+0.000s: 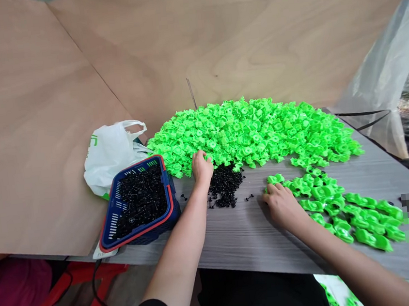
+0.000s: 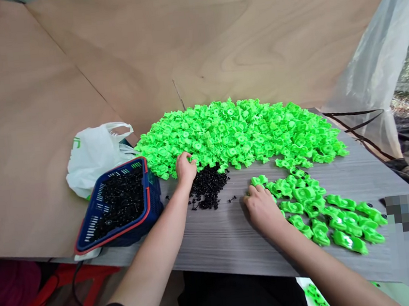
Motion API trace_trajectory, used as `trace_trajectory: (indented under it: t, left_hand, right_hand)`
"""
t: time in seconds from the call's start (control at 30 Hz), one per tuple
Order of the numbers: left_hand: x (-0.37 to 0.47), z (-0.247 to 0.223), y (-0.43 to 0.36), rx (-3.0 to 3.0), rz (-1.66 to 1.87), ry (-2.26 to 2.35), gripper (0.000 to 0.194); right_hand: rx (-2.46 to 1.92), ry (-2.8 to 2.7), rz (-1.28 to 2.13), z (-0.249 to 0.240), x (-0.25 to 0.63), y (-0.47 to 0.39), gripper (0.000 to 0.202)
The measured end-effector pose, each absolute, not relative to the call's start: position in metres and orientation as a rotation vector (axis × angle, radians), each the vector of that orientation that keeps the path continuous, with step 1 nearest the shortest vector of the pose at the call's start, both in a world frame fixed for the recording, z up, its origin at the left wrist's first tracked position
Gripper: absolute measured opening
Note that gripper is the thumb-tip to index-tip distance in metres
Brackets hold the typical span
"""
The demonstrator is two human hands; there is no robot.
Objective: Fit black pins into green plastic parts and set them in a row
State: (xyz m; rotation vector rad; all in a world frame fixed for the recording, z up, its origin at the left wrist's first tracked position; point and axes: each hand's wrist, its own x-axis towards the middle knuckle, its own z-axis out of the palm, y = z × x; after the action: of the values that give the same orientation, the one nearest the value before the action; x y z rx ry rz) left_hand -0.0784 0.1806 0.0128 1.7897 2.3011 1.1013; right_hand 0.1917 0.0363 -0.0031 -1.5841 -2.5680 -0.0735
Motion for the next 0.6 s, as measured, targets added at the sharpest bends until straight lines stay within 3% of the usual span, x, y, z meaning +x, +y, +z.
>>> trace_trajectory:
  t: [0.2, 0.37, 0.6]
  left_hand:
    - [-0.081, 0.016, 0.174, 1.755, 1.177, 2.236, 0.018]
    - [-0.075, 0.024, 0.156, 1.455, 1.412, 1.984, 0.039]
    - [-0.048, 0.026, 0.094, 0.824, 1.235, 1.194, 0.062]
  right_hand:
    - [-1.382, -2.537, 0.113, 0.004, 0.177, 0.039, 0.012]
    - [-1.222, -2.158, 0.685, -0.002, 0.17, 0.037, 0.017]
    - [-1.022, -1.345, 1.424, -0.019, 0.152, 0.048, 0.024]
